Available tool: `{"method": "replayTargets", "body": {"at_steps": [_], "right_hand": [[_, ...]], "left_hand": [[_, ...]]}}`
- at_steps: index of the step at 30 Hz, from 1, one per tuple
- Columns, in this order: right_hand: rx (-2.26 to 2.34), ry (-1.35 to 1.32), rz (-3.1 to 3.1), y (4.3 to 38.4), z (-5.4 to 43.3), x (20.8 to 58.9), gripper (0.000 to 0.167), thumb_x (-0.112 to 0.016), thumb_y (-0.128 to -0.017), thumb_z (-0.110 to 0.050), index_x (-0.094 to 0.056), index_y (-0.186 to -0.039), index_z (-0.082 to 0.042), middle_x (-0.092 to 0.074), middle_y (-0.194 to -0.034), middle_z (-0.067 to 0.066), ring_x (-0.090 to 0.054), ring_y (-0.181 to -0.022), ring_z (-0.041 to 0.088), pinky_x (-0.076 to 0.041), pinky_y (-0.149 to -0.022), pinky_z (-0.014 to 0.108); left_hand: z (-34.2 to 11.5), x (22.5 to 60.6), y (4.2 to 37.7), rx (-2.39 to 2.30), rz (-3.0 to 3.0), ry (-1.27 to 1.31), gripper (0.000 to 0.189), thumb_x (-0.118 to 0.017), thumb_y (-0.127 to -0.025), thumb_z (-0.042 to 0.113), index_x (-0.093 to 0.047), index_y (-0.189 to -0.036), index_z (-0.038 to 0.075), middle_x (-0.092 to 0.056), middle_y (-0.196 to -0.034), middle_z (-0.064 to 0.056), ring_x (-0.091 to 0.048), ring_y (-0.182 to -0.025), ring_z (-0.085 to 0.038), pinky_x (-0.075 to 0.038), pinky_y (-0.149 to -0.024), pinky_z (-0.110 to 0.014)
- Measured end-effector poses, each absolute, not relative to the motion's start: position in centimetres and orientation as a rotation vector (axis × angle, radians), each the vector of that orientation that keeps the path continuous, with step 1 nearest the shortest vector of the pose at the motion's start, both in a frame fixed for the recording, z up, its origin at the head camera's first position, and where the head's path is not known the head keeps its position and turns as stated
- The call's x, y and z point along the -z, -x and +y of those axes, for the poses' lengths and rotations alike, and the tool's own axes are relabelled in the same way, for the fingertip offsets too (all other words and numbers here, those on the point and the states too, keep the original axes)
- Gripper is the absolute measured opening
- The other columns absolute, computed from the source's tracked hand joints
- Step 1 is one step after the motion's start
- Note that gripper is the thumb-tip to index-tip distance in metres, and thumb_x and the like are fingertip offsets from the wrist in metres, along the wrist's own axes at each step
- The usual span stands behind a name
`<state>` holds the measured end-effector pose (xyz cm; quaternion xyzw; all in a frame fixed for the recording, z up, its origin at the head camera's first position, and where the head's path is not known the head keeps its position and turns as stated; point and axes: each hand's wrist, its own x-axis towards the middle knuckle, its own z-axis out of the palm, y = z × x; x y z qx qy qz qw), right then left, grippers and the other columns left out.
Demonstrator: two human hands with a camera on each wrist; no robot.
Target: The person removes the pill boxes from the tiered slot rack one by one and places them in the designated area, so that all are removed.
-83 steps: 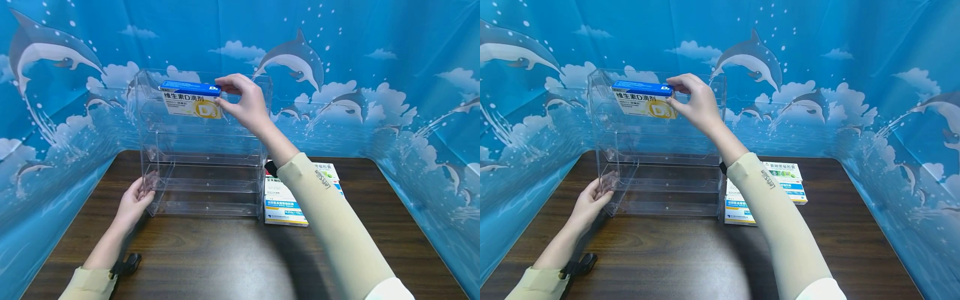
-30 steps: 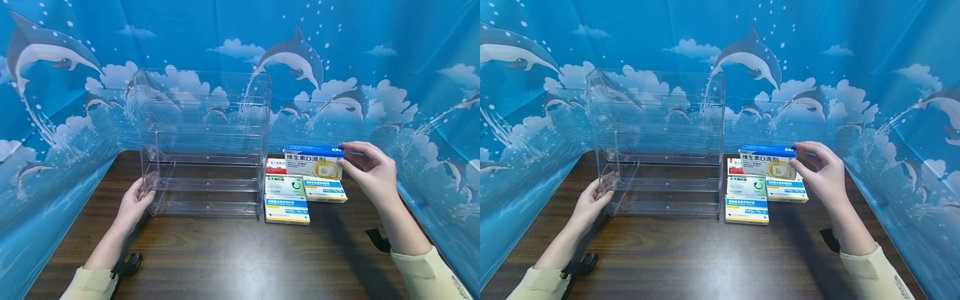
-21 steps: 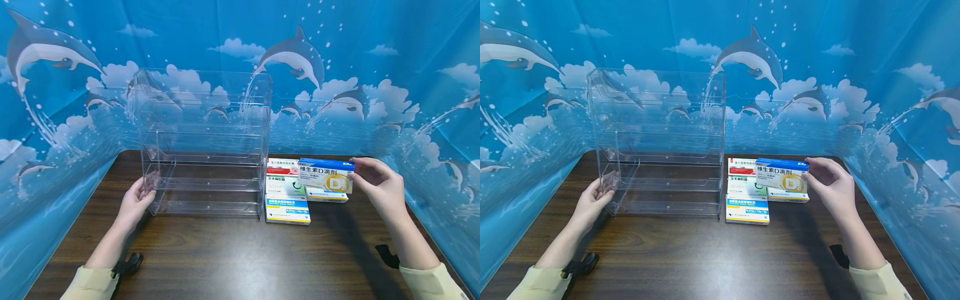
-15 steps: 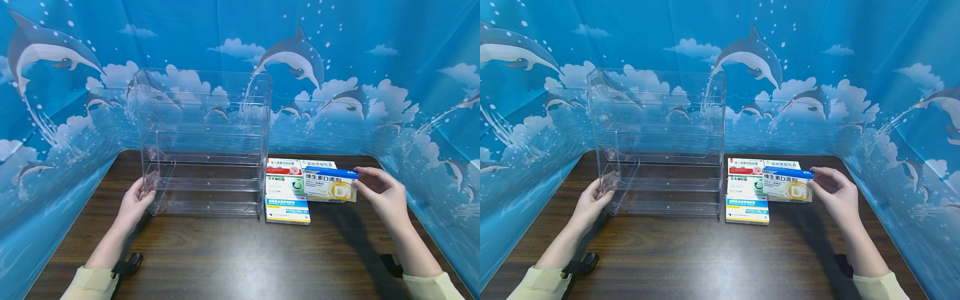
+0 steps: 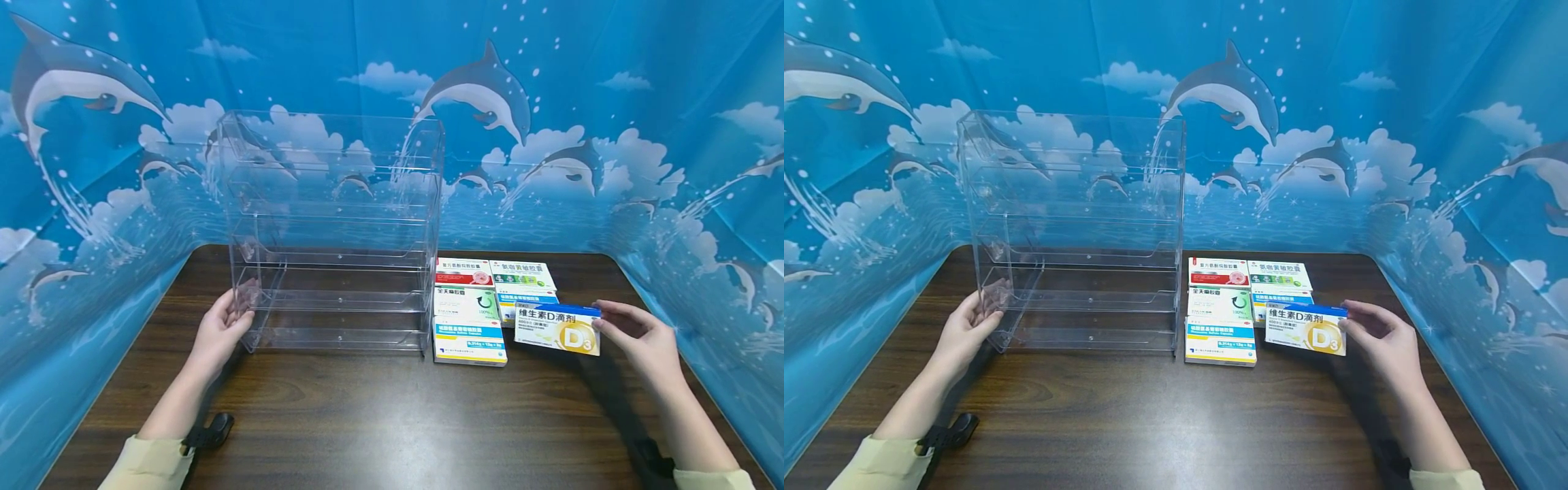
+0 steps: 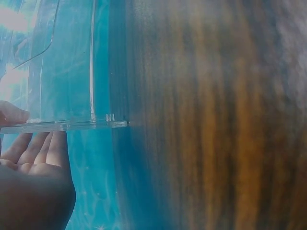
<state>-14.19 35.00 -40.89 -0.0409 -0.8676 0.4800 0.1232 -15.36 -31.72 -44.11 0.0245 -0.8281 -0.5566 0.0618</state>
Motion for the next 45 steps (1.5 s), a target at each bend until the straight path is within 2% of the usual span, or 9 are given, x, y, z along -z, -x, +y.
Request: {"method": "replayTargets", "body": {"at_steps": [5, 10, 14, 20, 25, 28, 31, 39, 45], "right_hand": [[-1.351, 0.191, -2.674, 14.0, 36.2, 41.8, 0.051, -0.075, -0.1, -0.036, -0.067, -0.141, -0.006, -0.059, -0.106, -0.043, -0.056, -0.097, -0.015, -0.053, -0.075, 0.002], [-1.302, 0.218, -2.85, 14.4, 37.2, 42.7, 0.062, -0.072, -0.101, -0.045, -0.063, -0.145, -0.003, -0.054, -0.103, -0.045, -0.05, -0.097, -0.016, -0.051, -0.074, 0.007], [-1.372, 0.204, -2.94, 14.8, 37.9, 43.2, 0.064, -0.07, -0.102, -0.044, -0.059, -0.147, -0.001, -0.057, -0.103, -0.041, -0.053, -0.098, -0.014, -0.049, -0.079, 0.012], [-1.397, 0.219, -3.071, 15.4, 38.1, 43.6, 0.067, -0.07, -0.102, -0.047, -0.059, -0.148, 0.0, -0.071, -0.124, -0.01, -0.055, -0.104, -0.004, -0.05, -0.089, 0.029], [-1.348, 0.199, -3.151, 16.0, 37.8, 43.6, 0.07, -0.069, -0.101, -0.05, -0.059, -0.148, 0.001, -0.06, -0.147, 0.026, -0.055, -0.127, 0.033, -0.052, -0.096, 0.048], [-1.338, 0.167, -3.17, 16.3, 37.8, 43.7, 0.068, -0.068, -0.103, -0.048, -0.059, -0.146, 0.004, -0.053, -0.152, 0.034, -0.047, -0.136, 0.047, -0.05, -0.099, 0.061], [-1.313, 0.153, -3.191, 16.6, 37.9, 43.8, 0.068, -0.067, -0.103, -0.047, -0.059, -0.146, 0.004, -0.052, -0.152, 0.035, -0.045, -0.137, 0.05, -0.049, -0.1, 0.065], [-1.247, 0.106, -3.223, 16.8, 37.6, 44.0, 0.063, -0.068, -0.103, -0.046, -0.064, -0.141, 0.004, -0.06, -0.145, 0.031, -0.055, -0.126, 0.038, -0.052, -0.089, 0.036], [-1.131, 0.06, -3.167, 16.5, 37.1, 43.6, 0.054, -0.072, -0.102, -0.039, -0.068, -0.135, 0.004, -0.063, -0.14, 0.033, -0.058, -0.119, 0.037, -0.052, -0.081, 0.027]], "left_hand": [[-31.7, 44.2, 15.4, 1.682, -2.494, -0.069, 0.061, -0.053, -0.108, 0.003, -0.029, -0.164, -0.005, -0.045, -0.157, -0.036, -0.043, -0.105, 0.033, -0.042, -0.093, 0.007], [-31.6, 44.3, 15.3, 1.666, -2.474, -0.046, 0.059, -0.054, -0.108, 0.002, -0.033, -0.162, -0.006, -0.055, -0.147, -0.02, -0.049, -0.107, 0.03, -0.046, -0.092, 0.004], [-31.6, 44.2, 15.2, 1.672, -2.48, -0.043, 0.059, -0.053, -0.109, 0.003, -0.031, -0.163, -0.006, -0.053, -0.149, -0.028, -0.047, -0.106, 0.031, -0.046, -0.091, 0.005], [-31.6, 44.3, 15.2, 1.678, -2.486, -0.053, 0.06, -0.052, -0.109, 0.003, -0.029, -0.163, -0.006, -0.045, -0.153, -0.039, -0.046, -0.106, 0.032, -0.045, -0.091, 0.005], [-31.6, 44.4, 15.2, 1.678, -2.48, -0.04, 0.059, -0.052, -0.109, 0.004, -0.03, -0.163, -0.007, -0.046, -0.153, -0.038, -0.046, -0.107, 0.031, -0.045, -0.092, 0.005], [-31.6, 44.3, 15.2, 1.668, -2.481, -0.032, 0.058, -0.052, -0.109, 0.004, -0.032, -0.162, -0.007, -0.046, -0.152, -0.039, -0.046, -0.108, 0.03, -0.045, -0.092, 0.005], [-31.5, 44.3, 15.2, 1.653, -2.484, -0.018, 0.058, -0.052, -0.109, 0.005, -0.032, -0.161, -0.008, -0.045, -0.152, -0.041, -0.046, -0.11, 0.03, -0.044, -0.094, 0.005], [-31.6, 44.2, 15.1, 1.652, -2.495, -0.03, 0.058, -0.052, -0.109, 0.008, -0.031, -0.162, -0.008, -0.046, -0.153, -0.04, -0.046, -0.109, 0.03, -0.045, -0.093, 0.005], [-31.6, 44.3, 15.2, 1.64, -2.5, -0.032, 0.058, -0.053, -0.109, 0.008, -0.032, -0.161, -0.008, -0.049, -0.151, -0.036, -0.047, -0.109, 0.029, -0.046, -0.093, 0.004]]}}
